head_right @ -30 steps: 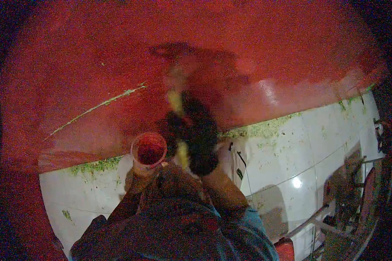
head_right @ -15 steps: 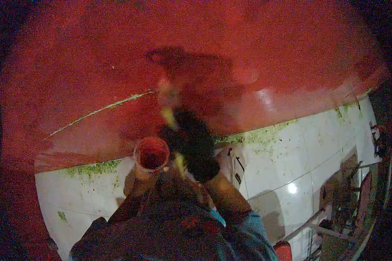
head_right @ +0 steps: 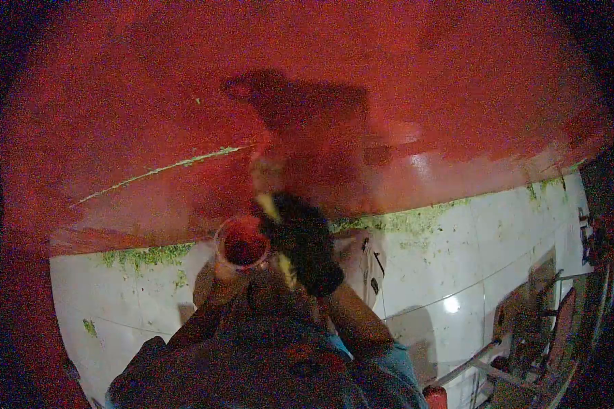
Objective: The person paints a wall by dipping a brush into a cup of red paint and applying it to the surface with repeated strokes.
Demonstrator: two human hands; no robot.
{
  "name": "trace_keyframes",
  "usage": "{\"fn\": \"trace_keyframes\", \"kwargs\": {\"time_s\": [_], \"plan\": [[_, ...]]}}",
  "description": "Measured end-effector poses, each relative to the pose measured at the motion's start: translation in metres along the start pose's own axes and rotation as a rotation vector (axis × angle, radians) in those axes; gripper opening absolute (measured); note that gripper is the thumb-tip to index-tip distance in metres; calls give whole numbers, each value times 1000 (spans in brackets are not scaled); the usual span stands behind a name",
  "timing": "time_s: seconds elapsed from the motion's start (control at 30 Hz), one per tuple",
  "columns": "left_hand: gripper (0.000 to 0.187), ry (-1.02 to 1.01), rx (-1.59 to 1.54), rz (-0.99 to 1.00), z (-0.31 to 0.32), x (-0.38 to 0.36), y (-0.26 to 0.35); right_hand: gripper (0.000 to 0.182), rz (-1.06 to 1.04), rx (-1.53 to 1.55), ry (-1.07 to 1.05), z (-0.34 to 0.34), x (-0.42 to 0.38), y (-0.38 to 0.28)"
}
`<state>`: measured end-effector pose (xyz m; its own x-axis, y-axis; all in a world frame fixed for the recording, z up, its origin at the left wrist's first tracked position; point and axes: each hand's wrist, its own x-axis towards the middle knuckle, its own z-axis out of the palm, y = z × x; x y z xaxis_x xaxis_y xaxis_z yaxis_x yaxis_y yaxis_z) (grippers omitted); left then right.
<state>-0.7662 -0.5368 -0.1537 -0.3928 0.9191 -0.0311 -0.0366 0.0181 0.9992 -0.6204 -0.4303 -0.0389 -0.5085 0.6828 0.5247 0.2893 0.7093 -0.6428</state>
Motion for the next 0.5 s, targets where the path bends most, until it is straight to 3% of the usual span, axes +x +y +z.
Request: {"fn": "trace_keyframes", "kwargs": {"time_s": [0.07,0.1,0.13,0.17,0.2,0.27,0.3,0.4,0.47,0.5], "plan": [[84,-150,609,68,-19,5,-32,28,28,71,-115,3,-3,0],[84,-150,610,64,-13,6,-13,28,58,140,-235,4,-6,0],[84,-102,375,92,-5,6,11,28,63,142,-238,-2,-8,1],[84,-54,140,120,0,7,26,28,101,46,-56,-16,-12,5],[84,-57,139,117,0,6,25,27,137,-53,126,-31,-16,12],[85,-40,100,97,0,5,24,29,362,-470,287,-23,-50,59],[86,-29,81,87,0,3,23,29,365,-472,283,-21,-52,62],[87,-12,41,62,-1,-1,18,27,261,134,582,-12,-18,29],[87,-409,-1091,-168,-2,0,11,26,346,162,203,13,-30,38],[87,-410,-1092,-166,1,-1,12,26,344,161,203,19,-35,36]]}}
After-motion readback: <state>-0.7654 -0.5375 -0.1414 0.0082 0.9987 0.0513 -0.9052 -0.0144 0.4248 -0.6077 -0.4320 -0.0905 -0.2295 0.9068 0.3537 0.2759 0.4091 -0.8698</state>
